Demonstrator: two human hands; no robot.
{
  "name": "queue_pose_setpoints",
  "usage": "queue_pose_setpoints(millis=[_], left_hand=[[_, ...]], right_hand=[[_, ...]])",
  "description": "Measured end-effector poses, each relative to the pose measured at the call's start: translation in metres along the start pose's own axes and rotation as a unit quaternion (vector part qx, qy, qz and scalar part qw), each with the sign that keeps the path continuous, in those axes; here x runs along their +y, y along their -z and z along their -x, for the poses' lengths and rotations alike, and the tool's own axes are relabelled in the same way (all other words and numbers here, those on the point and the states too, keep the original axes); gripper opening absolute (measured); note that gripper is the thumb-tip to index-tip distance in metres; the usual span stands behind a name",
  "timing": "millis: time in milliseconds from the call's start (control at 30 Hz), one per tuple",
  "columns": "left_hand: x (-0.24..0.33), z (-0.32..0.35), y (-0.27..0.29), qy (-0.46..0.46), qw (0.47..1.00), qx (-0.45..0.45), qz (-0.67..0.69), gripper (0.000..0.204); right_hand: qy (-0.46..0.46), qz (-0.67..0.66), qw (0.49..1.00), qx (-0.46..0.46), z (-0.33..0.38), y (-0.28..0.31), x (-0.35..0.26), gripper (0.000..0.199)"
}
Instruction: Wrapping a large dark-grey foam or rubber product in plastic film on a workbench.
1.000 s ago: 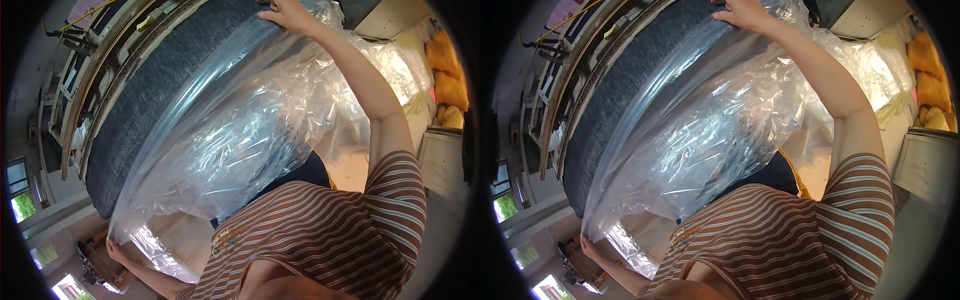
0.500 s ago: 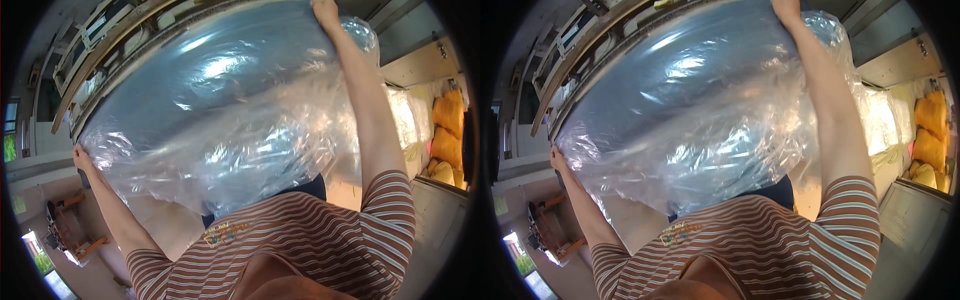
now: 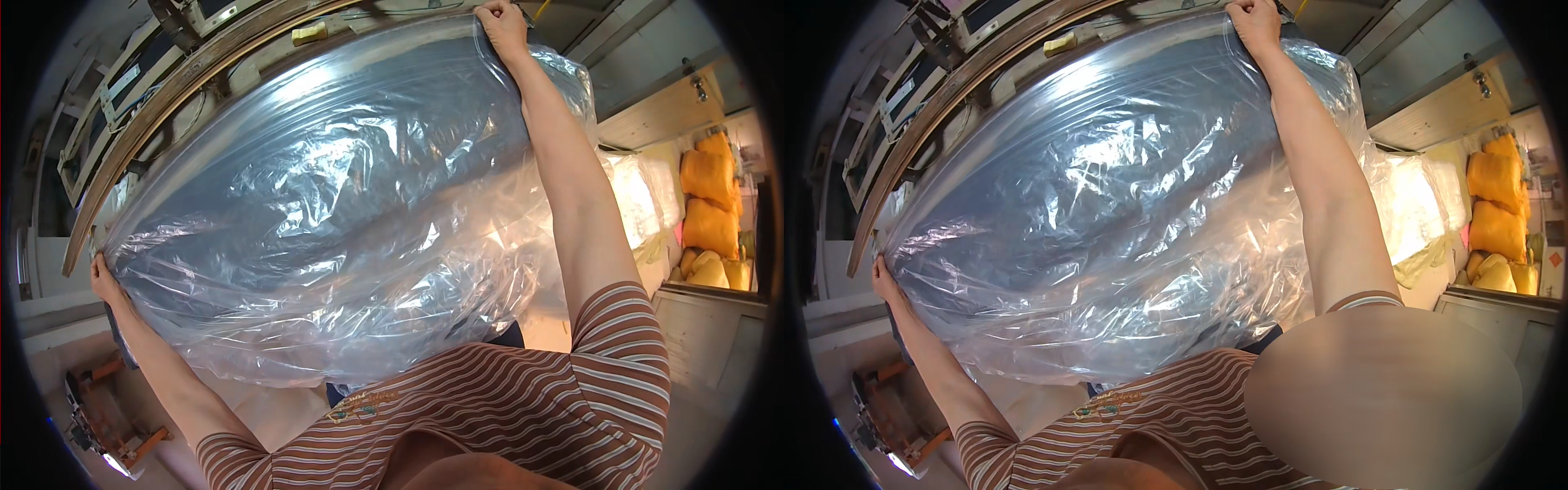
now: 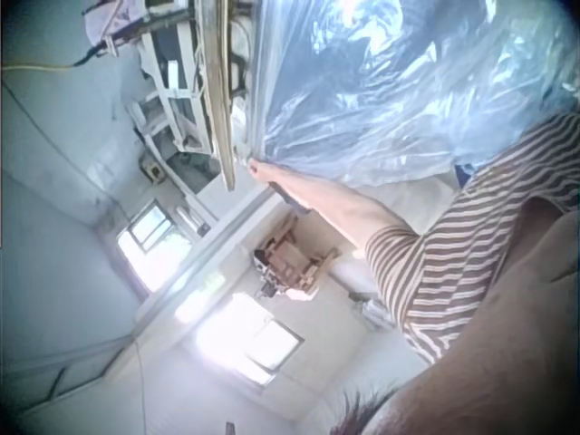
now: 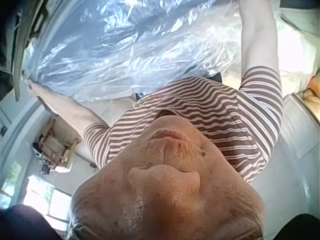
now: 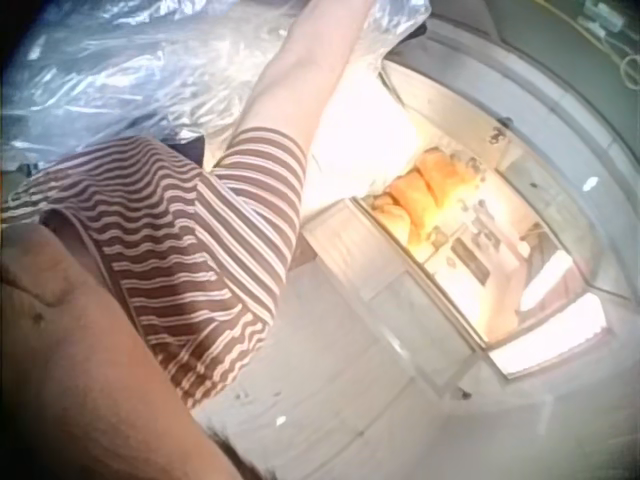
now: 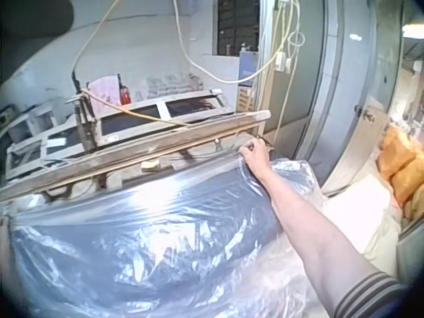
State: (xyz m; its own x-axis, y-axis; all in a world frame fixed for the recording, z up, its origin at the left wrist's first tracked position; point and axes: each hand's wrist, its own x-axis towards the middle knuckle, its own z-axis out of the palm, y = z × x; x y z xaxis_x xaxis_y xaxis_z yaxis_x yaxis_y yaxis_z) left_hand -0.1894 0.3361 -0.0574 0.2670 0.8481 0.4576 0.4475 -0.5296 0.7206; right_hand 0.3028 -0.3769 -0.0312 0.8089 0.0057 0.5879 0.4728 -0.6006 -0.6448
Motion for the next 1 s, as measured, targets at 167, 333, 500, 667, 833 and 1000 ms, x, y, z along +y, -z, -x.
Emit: queue_pose_setpoints(millis=[167, 333, 500, 667, 833, 1000], left_hand=[[-0.016, -0.012, 0.007, 0.008, 0.992, 0.06, -0.114, 0.041], [-0.031, -0.012, 0.0, 0.031, 0.997, 0.068, 0.001, 0.037], [-0.049, -0.046, 0.053, 0.136, 0.991, 0.008, 0.0, 0.034], [-0.028, 0.009, 0.061, -0.05, 0.988, -0.009, -0.145, 0.038], [0.022, -0.007, 0.15, -0.022, 0.992, -0.049, -0.117, 0.037], [0.166, 0.071, 0.088, -0.339, 0.847, 0.027, -0.408, 0.036]], right_hand=[[0.016, 0.071, 0.993, 0.094, -0.007, -0.011, 0.014, 0.025], [-0.044, -0.009, 0.993, 0.111, -0.016, -0.002, 0.037, 0.028], [-0.042, -0.019, 0.993, 0.111, -0.016, -0.018, 0.05, 0.03], [-0.102, 0.175, 0.966, -0.163, -0.001, -0.005, -0.017, 0.027], [0.117, 0.03, 0.941, -0.315, 0.034, 0.086, -0.02, 0.024], [0.0, -0.211, 0.889, -0.405, 0.08, 0.125, -0.074, 0.019]])
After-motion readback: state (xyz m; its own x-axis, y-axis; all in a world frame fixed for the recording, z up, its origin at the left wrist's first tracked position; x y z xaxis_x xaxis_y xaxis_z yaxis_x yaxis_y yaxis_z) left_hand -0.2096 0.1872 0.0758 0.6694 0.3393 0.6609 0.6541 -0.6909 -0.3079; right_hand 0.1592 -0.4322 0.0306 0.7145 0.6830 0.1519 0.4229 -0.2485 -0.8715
